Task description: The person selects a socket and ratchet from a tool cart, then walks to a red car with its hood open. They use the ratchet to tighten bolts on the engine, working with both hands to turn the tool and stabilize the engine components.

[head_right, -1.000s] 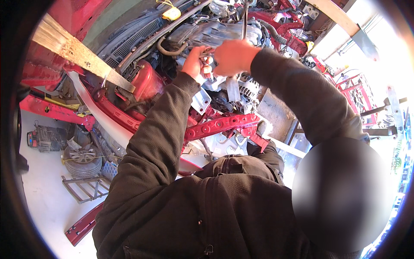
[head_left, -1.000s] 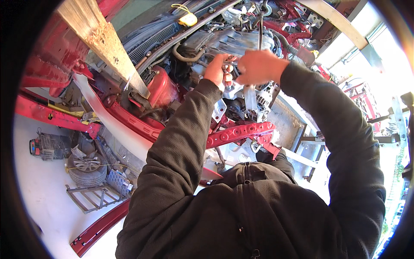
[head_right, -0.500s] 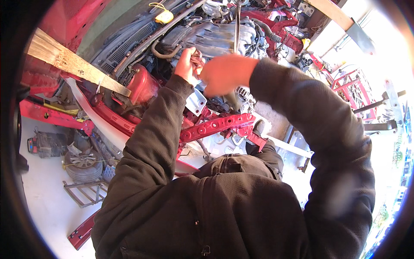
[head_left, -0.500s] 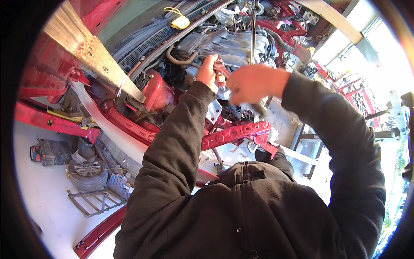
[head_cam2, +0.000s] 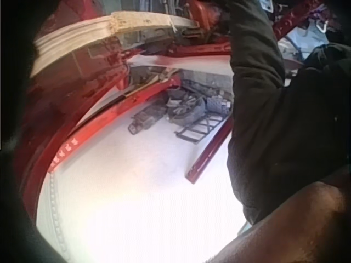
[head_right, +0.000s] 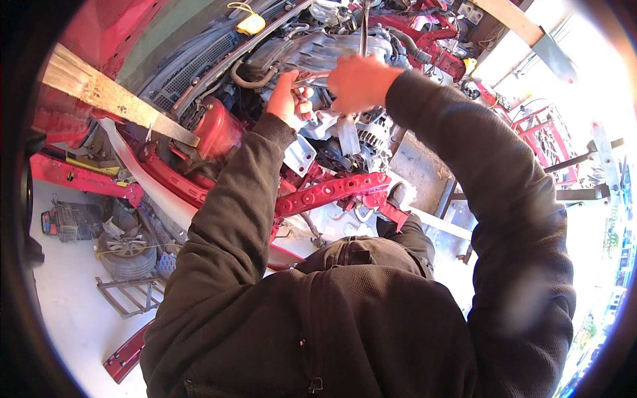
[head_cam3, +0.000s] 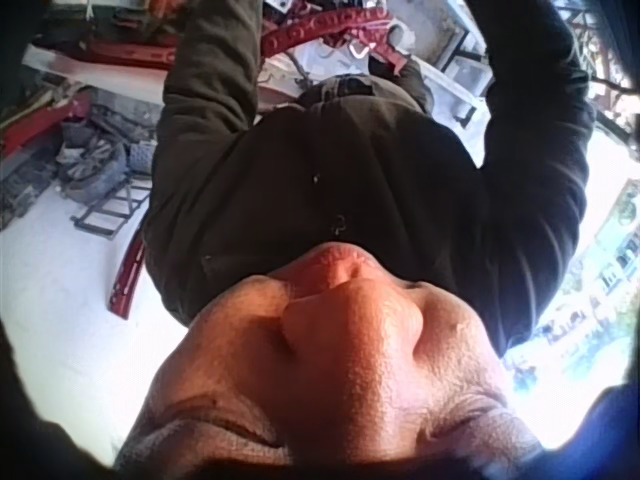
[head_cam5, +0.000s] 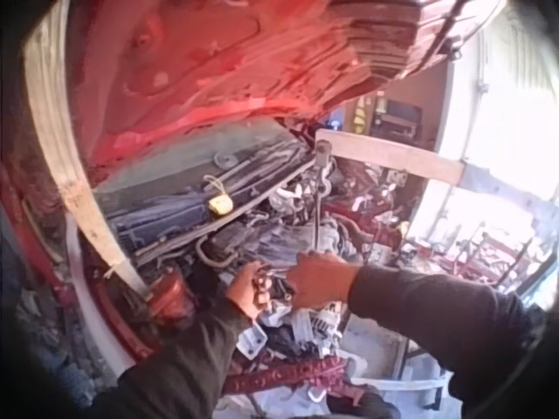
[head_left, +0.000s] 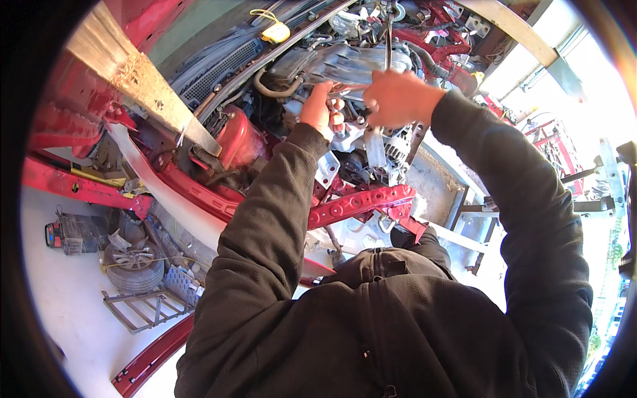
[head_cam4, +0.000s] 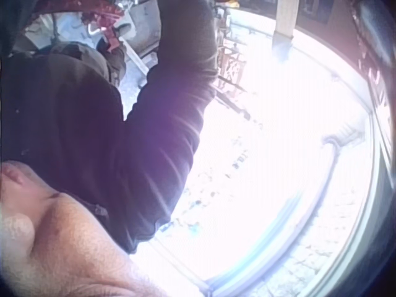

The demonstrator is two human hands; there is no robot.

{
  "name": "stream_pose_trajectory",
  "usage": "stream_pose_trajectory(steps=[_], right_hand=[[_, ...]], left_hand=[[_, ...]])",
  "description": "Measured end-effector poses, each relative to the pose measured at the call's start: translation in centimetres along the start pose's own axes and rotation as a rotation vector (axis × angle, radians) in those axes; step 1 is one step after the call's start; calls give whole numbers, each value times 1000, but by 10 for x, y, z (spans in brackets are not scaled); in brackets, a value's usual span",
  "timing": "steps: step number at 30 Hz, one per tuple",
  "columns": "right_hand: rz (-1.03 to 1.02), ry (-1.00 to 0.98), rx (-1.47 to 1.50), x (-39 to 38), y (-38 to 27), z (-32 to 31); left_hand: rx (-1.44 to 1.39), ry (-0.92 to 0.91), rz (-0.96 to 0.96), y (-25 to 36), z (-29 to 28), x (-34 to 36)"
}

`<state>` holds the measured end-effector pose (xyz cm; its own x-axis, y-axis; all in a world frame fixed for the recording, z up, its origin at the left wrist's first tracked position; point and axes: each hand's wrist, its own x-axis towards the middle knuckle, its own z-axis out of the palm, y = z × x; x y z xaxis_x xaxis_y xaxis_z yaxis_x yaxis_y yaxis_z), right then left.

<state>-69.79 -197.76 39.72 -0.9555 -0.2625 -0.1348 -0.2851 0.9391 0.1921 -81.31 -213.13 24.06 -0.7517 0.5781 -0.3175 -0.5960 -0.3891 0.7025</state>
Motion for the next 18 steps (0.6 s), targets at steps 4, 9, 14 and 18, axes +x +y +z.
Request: stream_pose_trajectory(steps=[4, 9, 14, 18], right_hand=[[-279, -314, 558, -9, -18, -7], [-55, -194, 267, 4, -11, -8], [-294, -220, 552, -11, -26, -5], [17, -80, 323, 5, -7, 3]], left_hand=[[-10, -182, 142, -4, 2, 10], [18, 29, -15, 0, -1, 4], [-38, -124, 90, 2, -1, -1], [16, -98, 32, 1, -1, 2]])
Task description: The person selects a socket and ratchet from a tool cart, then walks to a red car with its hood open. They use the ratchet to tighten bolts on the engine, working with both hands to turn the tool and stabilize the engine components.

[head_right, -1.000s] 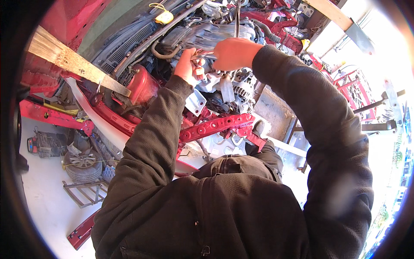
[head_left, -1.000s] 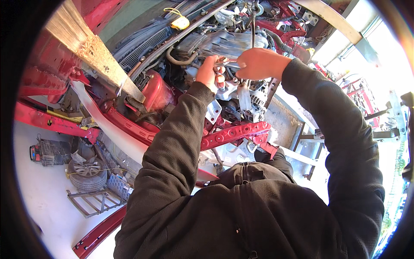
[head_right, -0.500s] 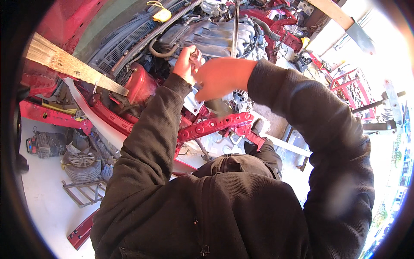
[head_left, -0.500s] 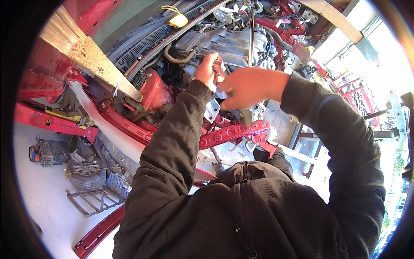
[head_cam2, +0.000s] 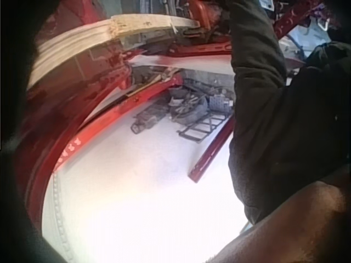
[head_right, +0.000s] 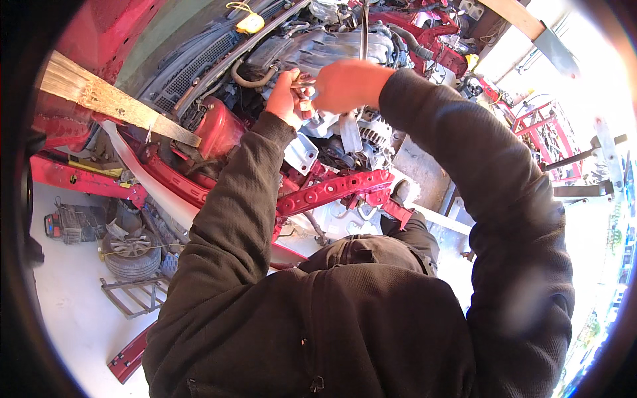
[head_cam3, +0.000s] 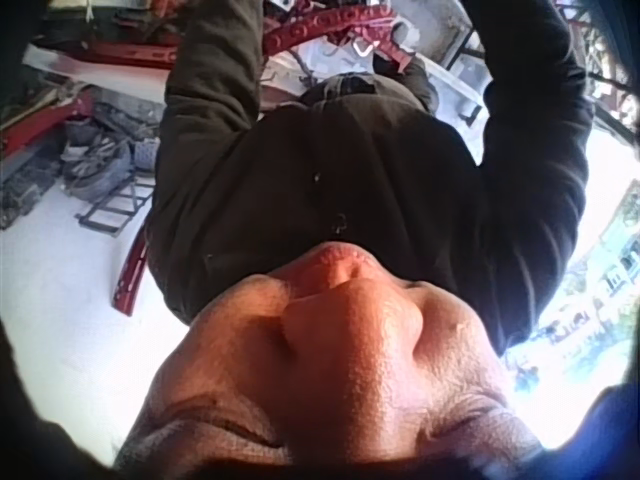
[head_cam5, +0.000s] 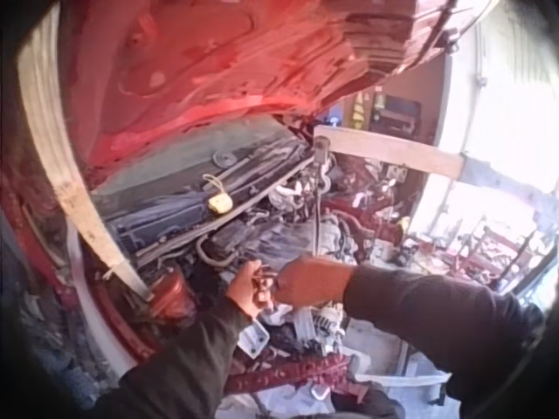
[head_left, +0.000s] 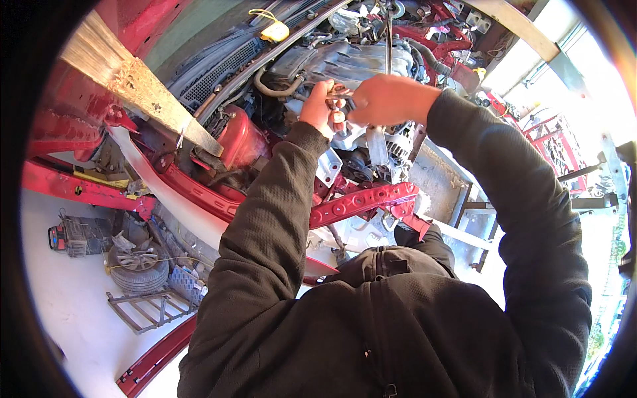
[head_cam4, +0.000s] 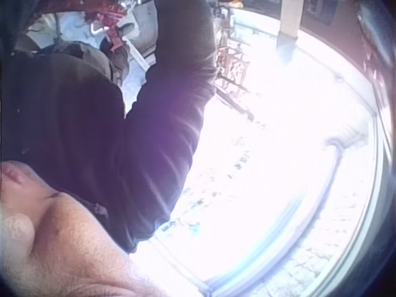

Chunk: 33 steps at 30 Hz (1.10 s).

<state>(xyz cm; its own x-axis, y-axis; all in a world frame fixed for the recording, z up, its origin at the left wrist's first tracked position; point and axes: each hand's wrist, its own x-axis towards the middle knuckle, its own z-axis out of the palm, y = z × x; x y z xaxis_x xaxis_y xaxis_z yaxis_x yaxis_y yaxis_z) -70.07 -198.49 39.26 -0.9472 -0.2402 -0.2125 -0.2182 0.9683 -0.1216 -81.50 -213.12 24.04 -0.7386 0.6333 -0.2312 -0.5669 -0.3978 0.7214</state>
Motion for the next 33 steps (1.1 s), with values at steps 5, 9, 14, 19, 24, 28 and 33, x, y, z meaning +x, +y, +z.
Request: stream_pose_trajectory(steps=[5, 9, 14, 19, 24, 28, 33], right_hand=[[-213, -169, 44, -9, -10, 1], [-98, -115, 25, -7, -10, -6], [-114, -109, -122, 2, 7, -5], [-16, -279, 233, 1, 10, -12], [-93, -99, -98, -5, 2, -12], [-179, -132, 174, -2, 10, -7], [-17, -46, -143, 0, 12, -10]], left_hand=[[-9, 30, 32, -2, -2, 3], [-40, 136, -51, -1, -2, 2], [-26, 4, -40, 1, -4, 2], [-29, 50, -54, 1, -1, -1], [37, 74, -36, 2, 5, -6], [-34, 102, -57, 5, 3, -9], [17, 59, -47, 0, -1, -1]])
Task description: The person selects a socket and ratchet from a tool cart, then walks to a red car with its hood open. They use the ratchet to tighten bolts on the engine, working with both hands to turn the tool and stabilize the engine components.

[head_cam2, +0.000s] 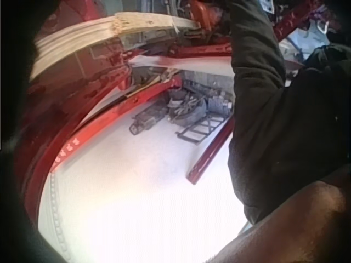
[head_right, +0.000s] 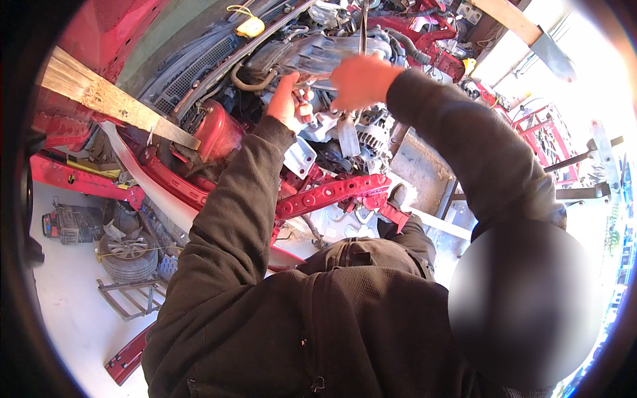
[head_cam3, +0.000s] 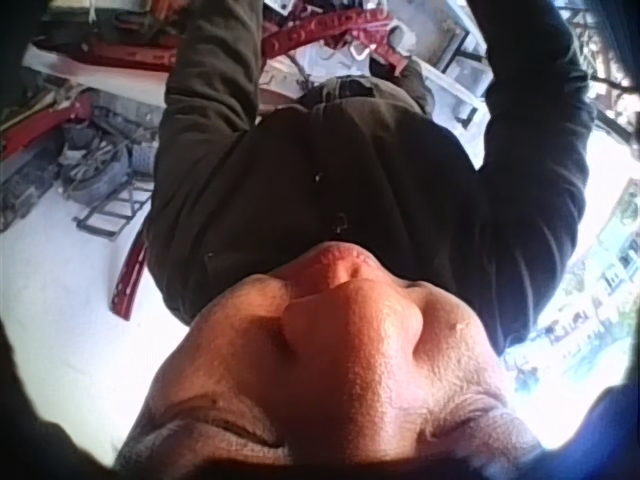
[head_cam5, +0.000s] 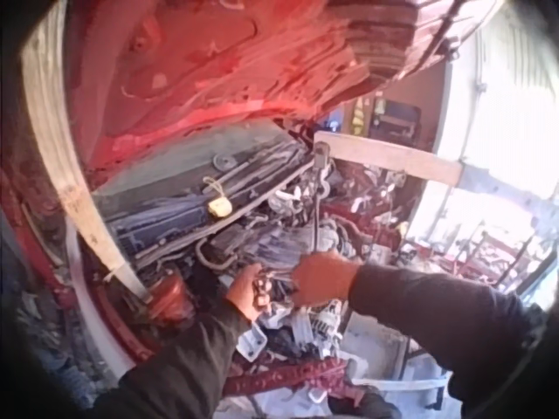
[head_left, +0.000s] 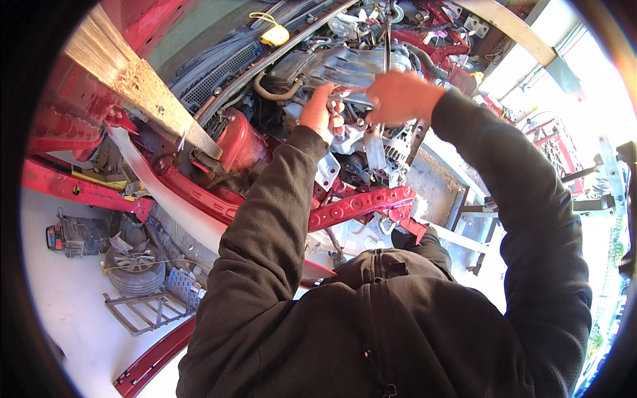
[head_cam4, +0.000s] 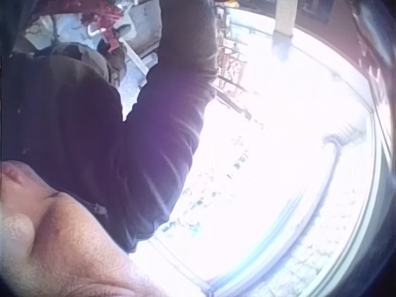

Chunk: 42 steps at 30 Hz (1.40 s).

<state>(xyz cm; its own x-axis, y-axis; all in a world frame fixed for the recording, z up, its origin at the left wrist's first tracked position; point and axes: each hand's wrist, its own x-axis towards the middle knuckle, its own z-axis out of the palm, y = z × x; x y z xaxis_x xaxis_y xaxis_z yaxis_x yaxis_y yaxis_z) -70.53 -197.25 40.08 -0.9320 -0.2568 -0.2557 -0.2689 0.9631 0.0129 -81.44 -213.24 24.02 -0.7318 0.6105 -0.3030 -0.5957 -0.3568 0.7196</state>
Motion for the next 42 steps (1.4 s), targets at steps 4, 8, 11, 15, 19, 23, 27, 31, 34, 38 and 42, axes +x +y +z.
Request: stream_pose_trajectory(steps=[4, 8, 11, 15, 19, 23, 27, 31, 34, 38, 42], right_hand=[[-220, -162, 221, -13, -29, -4], [50, -219, 240, -1, -27, -19], [66, 1, -315, 1, -24, -6], [-262, -213, 314, 0, -27, 5], [35, -118, -41, 8, -20, -2], [-56, -38, -198, 4, -24, 0], [-118, -112, 152, 6, -22, 9], [28, -21, 35, 11, -11, 12], [-110, -33, 77, 6, -12, 17], [-120, -18, 146, 0, -13, 5], [54, -77, 61, 0, -15, -5]], left_hand=[[5, -117, 102, -4, 1, 5], [7, 23, 43, -4, -1, 2], [18, 3, -2, -5, -1, 3], [-55, -137, 135, -5, 0, 9], [-27, 52, 8, -2, -4, 3], [12, -5, 33, -3, -2, -1], [-96, -101, 120, -5, 4, 5], [-21, 39, -21, -3, -4, 4], [-17, -35, -2, 0, -6, 3], [-16, -30, -47, 3, -4, -2], [9, -39, -41, 1, -3, -4]])
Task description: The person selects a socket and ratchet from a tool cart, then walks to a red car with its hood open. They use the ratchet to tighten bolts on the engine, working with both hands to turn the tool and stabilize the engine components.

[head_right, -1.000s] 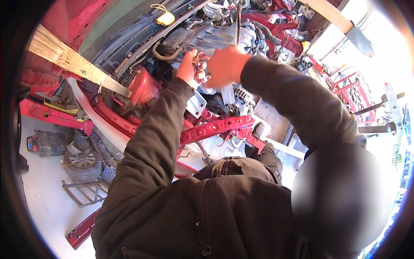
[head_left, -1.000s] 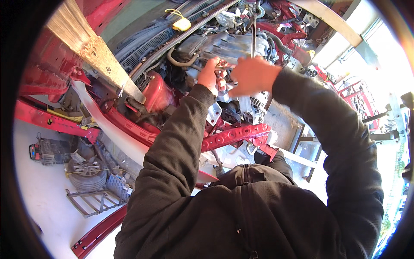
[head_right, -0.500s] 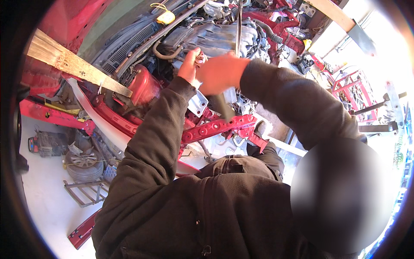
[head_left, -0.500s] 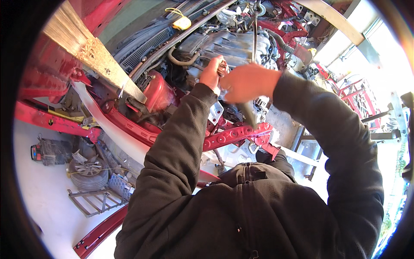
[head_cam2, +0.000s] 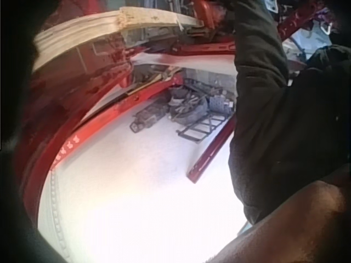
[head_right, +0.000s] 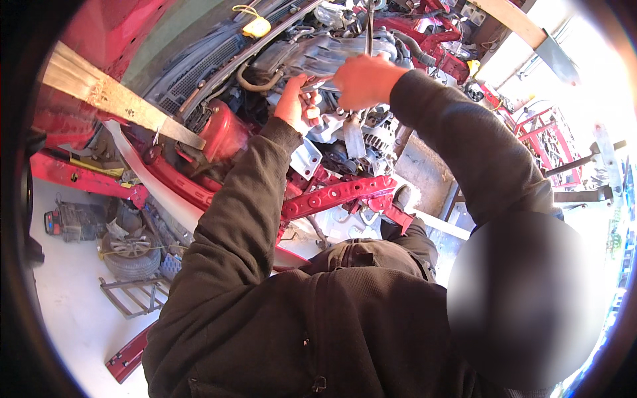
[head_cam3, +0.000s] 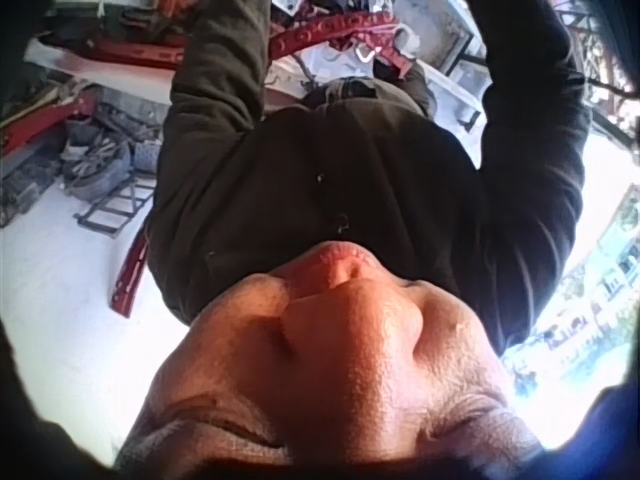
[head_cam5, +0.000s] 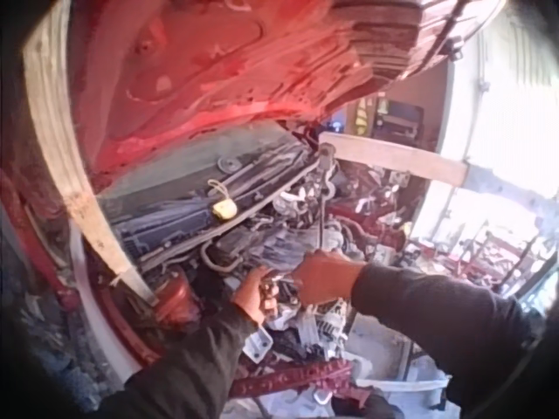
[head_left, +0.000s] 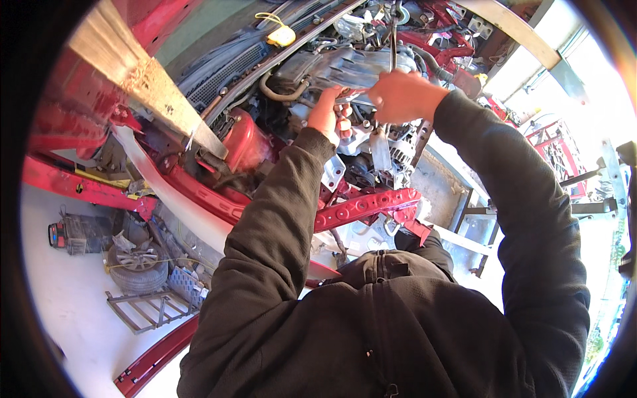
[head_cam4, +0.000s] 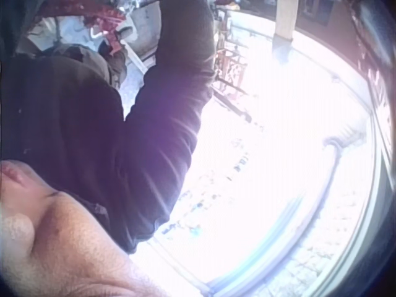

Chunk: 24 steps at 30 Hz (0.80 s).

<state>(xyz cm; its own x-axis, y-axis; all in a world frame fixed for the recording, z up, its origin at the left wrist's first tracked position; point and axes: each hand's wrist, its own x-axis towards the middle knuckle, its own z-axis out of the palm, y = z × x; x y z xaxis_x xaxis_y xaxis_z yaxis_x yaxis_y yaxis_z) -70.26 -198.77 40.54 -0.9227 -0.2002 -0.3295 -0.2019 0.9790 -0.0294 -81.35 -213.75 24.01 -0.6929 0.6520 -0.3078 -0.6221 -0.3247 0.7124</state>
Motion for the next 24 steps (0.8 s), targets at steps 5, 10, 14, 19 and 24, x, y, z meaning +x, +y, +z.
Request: stream_pose_trajectory(steps=[5, 10, 14, 19, 24], right_hand=[[-258, 17, 137, -5, 7, 14], [-82, 274, -88, -2, 25, 2], [-224, 74, 128, -19, -1, 30], [-385, 379, 144, -5, 50, 41], [-27, 452, -67, 27, 125, 25]], left_hand=[[-68, 36, 5, 0, 3, 0], [28, 58, 28, -1, 5, 1], [22, 41, 127, -3, 2, 6], [5, 61, 81, -1, -3, 9], [5, 81, -5, 6, 5, 2]])
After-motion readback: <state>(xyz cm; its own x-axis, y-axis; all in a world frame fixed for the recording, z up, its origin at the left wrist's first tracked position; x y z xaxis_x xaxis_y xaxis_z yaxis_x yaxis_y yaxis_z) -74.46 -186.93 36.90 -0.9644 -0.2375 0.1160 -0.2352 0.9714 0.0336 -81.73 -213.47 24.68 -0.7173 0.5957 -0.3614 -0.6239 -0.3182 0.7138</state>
